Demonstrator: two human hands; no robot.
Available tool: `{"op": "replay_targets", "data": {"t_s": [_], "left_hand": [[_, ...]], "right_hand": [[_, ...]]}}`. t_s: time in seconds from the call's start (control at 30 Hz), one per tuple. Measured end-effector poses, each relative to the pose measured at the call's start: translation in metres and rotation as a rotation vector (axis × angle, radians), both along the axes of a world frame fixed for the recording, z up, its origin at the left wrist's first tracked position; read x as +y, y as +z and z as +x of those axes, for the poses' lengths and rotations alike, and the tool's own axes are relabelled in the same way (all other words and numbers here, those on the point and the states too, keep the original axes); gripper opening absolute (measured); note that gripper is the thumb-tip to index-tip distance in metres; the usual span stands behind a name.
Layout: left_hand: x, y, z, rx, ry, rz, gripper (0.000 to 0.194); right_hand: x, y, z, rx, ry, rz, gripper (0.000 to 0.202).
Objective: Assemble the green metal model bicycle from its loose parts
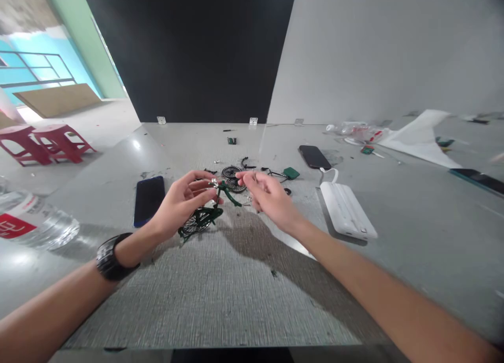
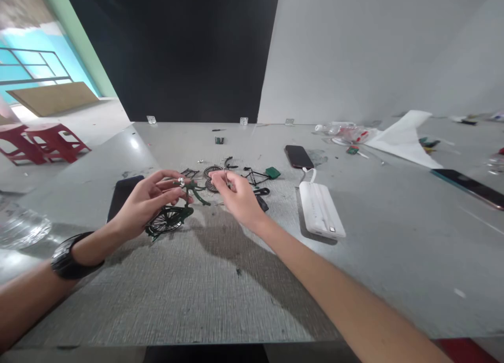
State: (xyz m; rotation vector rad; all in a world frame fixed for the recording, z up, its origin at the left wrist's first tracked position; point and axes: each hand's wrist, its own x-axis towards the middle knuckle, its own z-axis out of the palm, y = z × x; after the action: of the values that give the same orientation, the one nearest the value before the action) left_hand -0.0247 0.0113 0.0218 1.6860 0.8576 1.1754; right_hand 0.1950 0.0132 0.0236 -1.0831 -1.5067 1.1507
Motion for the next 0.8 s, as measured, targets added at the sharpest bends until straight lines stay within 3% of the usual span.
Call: {"op": "replay_targets", "data": {"t_s": [0.1, 0.27, 0.4, 0.53, 0.8], "left_hand": [[-0.003, 0.0, 0.002, -0.029, -0.075, -0.062, 0.017], [-0.005, -0.002, 0.005, -0.041, -0.088, -0.133, 0.026], [-0.004, -0.006, 0.006, -0.094, -0.118, -0.239, 0.033], [-0.004, -0.007, 0.008, -0.174, -0.104, -0.356, 0.027], [-0.006, -0.007, 0.009, -0.204, -0.045, -0.442, 0.028]], "right_hand": [[-0.001, -0.008, 0.002, -0.055, 0.079, -0.057, 0.049], [-0.009, -0.011, -0.005, -0.05, 0.117, -0.009, 0.039], [-0.011, -0.014, -0.006, -0.077, 0.073, 0.037, 0.035], [-0.012, -0.02, -0.005, -0.154, 0.017, 0.105, 0.035], [-0.011, -0.026, -0.006, -0.226, -0.038, 0.154, 0.04]]}}
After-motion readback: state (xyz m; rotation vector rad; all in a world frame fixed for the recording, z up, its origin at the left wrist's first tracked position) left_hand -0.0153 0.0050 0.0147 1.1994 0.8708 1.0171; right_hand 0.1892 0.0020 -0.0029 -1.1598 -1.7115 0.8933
